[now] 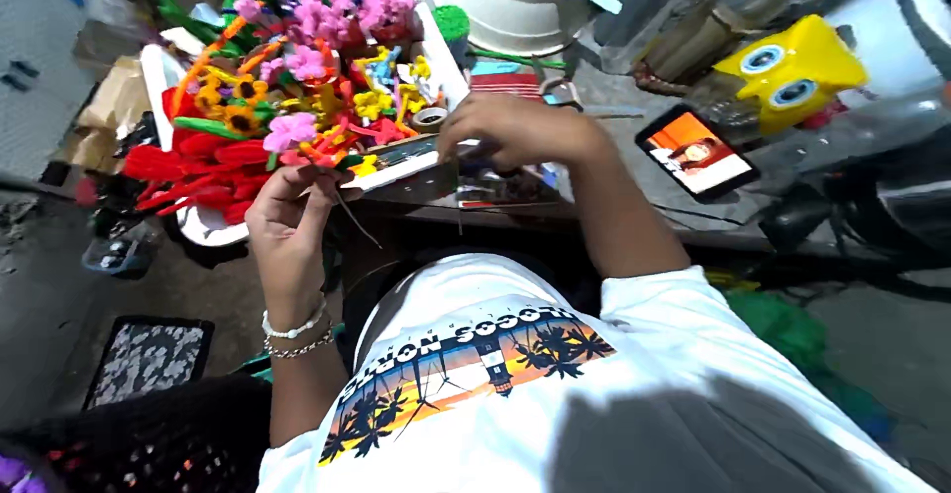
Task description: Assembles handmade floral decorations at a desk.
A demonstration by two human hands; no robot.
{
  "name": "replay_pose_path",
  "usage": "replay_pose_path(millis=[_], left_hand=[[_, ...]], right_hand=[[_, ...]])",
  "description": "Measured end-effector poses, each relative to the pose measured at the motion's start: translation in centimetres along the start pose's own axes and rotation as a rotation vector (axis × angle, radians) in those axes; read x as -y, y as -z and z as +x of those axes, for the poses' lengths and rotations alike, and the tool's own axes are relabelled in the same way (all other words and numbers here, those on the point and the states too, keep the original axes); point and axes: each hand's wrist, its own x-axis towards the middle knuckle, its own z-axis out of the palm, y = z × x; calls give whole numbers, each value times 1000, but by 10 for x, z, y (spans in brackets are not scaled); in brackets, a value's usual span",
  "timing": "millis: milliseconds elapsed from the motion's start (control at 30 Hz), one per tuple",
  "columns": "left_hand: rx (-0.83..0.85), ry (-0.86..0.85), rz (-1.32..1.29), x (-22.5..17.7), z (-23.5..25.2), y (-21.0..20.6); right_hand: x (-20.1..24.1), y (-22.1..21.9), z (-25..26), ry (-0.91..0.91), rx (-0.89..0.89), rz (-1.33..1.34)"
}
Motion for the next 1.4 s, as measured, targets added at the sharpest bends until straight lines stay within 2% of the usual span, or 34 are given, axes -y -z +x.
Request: replay_pose_path(millis=[100,200,267,333,433,500,600,800,1000,1167,1300,1400], left_hand=[[51,25,-38,9,2,-12],[69,35,-75,14,2,-25],[81,45,-101,16,1,-33],[91,68,-112,19,0,-40],[112,97,-124,27,-1,-44],[134,111,-153,32,-1,-48],[181,110,-156,32,-3,-51],[188,131,-200,18,-5,-39],[135,192,-315,-9,-5,-21],[120,221,-357,-13,-9,-25],[135,235,-390,-12,-11,-32],[160,230,-399,-13,-12,-36]], right_hand=[[3,-27,-7,-53,-134,-113],[-5,-44,-6,10,-357,-180],[-5,-45,-5,16,-444,-183],[-1,-47,-2,19,-516,-109],[8,-51,7,56,-629,150],[15,-53,10,64,-649,298],[22,-55,13,69,-666,341],[20,-50,10,54,-697,253],[23,-52,-4,12,-631,139],[39,-53,-7,-14,-610,79],[63,-61,-3,74,-627,202],[73,-69,-1,73,-657,331]])
